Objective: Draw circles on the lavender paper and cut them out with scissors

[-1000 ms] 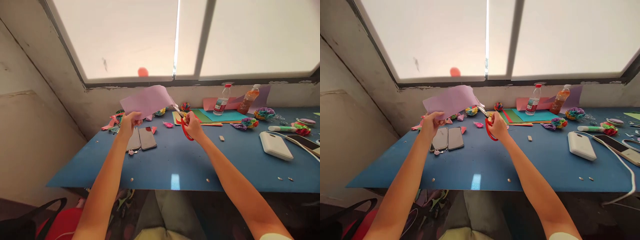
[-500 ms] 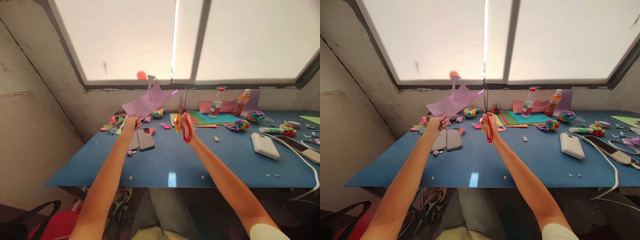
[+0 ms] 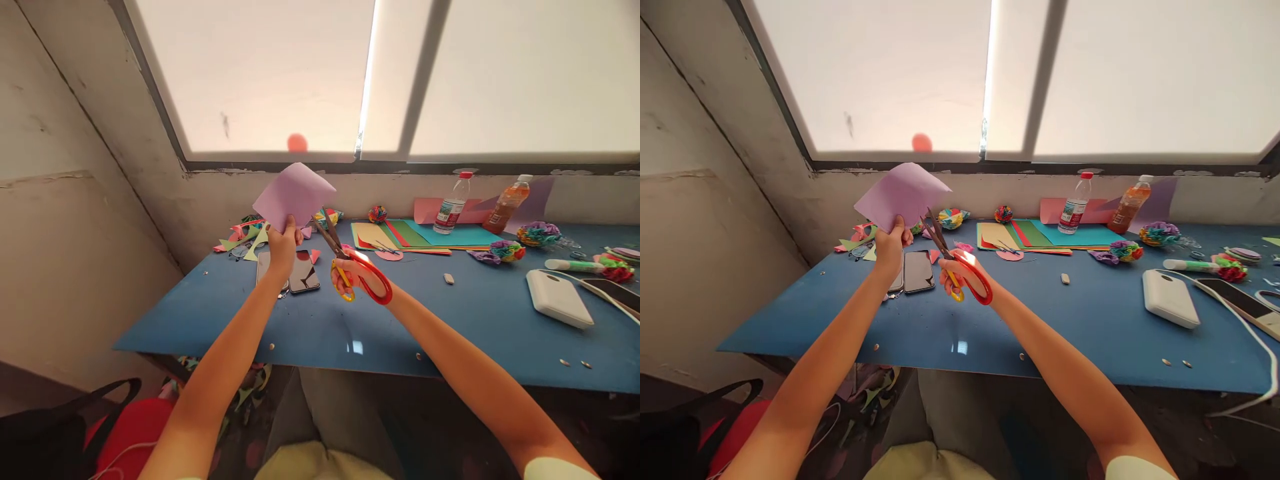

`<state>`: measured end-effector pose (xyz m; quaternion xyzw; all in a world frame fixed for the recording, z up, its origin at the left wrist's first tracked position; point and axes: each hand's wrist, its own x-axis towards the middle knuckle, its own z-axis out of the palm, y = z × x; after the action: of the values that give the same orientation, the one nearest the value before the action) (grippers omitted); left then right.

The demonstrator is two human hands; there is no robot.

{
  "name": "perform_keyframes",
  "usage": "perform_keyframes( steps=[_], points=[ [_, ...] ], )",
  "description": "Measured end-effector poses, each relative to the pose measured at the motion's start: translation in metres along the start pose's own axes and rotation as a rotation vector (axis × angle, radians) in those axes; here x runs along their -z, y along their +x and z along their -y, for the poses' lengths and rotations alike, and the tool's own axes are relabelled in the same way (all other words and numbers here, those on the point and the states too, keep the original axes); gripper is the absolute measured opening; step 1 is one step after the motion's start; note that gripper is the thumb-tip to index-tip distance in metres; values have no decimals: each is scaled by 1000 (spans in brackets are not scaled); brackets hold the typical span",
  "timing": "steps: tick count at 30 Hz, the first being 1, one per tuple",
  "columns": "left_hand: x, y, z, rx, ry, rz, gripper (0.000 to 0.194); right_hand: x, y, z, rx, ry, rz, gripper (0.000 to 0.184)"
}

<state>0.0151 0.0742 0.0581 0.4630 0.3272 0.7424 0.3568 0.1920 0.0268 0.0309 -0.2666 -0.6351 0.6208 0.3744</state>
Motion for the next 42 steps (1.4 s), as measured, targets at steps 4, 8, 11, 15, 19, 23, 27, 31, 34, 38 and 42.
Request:
perform_keyframes(
  steps=[4, 8, 11, 15, 19, 23, 27, 31, 34, 38, 42],
  points=[
    [-3, -3, -4, 13, -53, 36, 34, -1, -3, 4, -23, -35, 45, 35],
    [-4, -5, -7, 40, -88, 38, 37, -6, -5, 9, -41, -85, -6, 37],
    [-3, -4, -7, 37, -77, 43, 37, -8, -6, 9, -60, -120, -39, 35],
    [-2, -3, -6, 52, -80, 3, 33, -10, -6, 7, -67, -146, -95, 31],
    [-2, -2, -6, 42, -73, -6, 32, -12, -5, 5, -78, -142, -131, 31],
    [-1, -2, -5, 17, -81, 2, 30, -10, -4, 5, -67, -78, -113, 35],
    [0, -2, -4, -13, -39, 23, 25, -6, -4, 5, -32, -40, -65, 37],
    [0, -2, -2, -37, 49, 21, 27, -8, -6, 8, -39, -30, -33, 39],
    [0, -3, -1, -65, 82, 12, 27, -13, -7, 12, -58, -62, -94, 40],
    [0, -3, 0, -45, 80, 6, 22, -16, -6, 14, -64, -77, -152, 43],
    [0, -2, 0, -31, 75, 8, 20, -17, -6, 15, -57, -51, -158, 42]
  ],
)
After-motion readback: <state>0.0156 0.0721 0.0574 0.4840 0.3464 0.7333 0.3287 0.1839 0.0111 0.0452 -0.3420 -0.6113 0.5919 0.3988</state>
